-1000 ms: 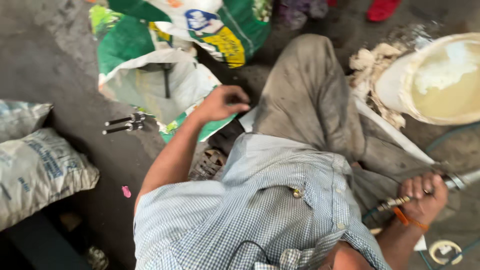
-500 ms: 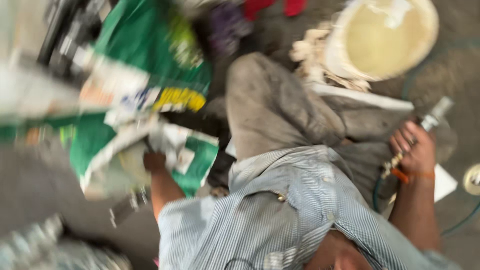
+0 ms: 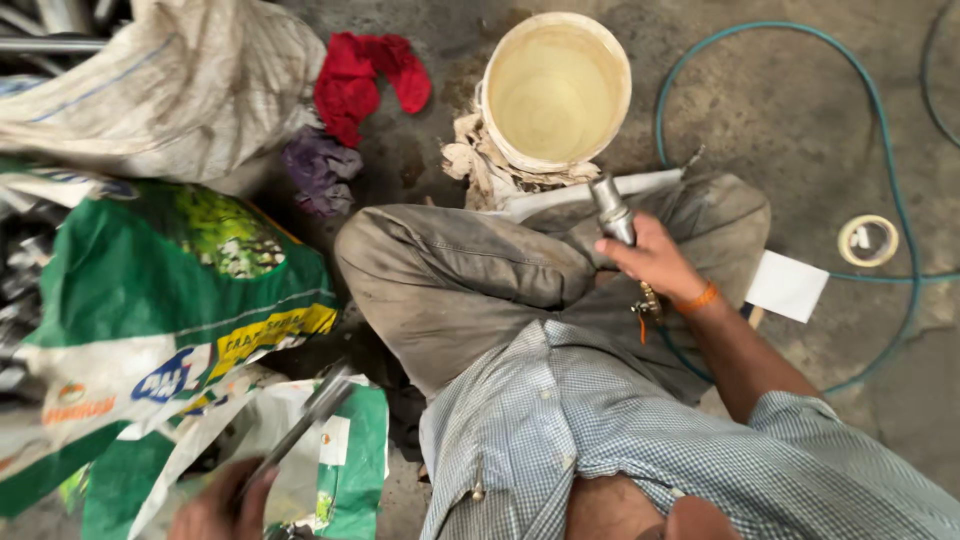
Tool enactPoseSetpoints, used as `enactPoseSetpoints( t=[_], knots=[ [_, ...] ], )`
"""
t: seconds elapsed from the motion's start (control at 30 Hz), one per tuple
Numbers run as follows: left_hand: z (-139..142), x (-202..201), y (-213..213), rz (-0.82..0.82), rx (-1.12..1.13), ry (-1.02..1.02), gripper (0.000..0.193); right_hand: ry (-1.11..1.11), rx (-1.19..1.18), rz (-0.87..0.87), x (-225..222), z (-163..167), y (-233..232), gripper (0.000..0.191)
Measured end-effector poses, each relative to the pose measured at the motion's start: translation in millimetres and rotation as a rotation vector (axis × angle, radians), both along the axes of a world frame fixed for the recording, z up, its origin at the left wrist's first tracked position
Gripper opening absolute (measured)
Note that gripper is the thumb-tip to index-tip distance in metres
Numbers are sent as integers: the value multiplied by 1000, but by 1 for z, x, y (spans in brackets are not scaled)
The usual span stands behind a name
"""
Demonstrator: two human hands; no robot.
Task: The person sits on the floor and repeatedly picks up cylindrical metal parts from a sack. They dip each part into a bucket of liquid, wipe it with a cloth, and place it on a pile on the floor. The process is repeated for multiple parts.
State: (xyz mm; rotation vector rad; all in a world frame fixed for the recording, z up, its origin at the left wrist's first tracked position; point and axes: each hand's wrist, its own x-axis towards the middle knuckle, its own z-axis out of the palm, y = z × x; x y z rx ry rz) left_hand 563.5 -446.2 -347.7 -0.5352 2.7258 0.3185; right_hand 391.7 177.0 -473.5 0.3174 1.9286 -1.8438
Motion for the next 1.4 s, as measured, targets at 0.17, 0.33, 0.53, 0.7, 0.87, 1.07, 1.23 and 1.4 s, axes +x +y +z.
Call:
enactPoseSetpoints(
  t=[0.17, 0.33, 0.53, 0.7, 0.87, 1.07, 1.23, 1.4],
  knots=[
    [70, -149, 140, -420, 444, 223, 30, 409, 247, 205, 6, 29, -22, 42],
    [73, -251, 223, -696, 606, 95, 27, 373, 386, 259, 18, 53, -24, 58],
    [90, -298, 261, -932, 572, -106, 33, 362, 399, 300, 29, 66, -13, 54],
    [92, -309, 269, -1064, 521, -239, 36, 231, 431, 661, 29, 65, -12, 52],
    [66, -302, 269, -992, 631, -321, 28, 247, 369, 666, 37, 46, -25, 57],
    [52, -299, 280, -990, 754, -123, 21, 171, -154, 644, 32, 14, -29, 52],
    [61, -303, 285, -1057, 992, -39, 31, 222, -206, 567, 28, 24, -31, 51],
    [55, -316, 278, -953, 537, -49, 23, 61, 531, 517, 32, 55, -34, 56]
  ],
)
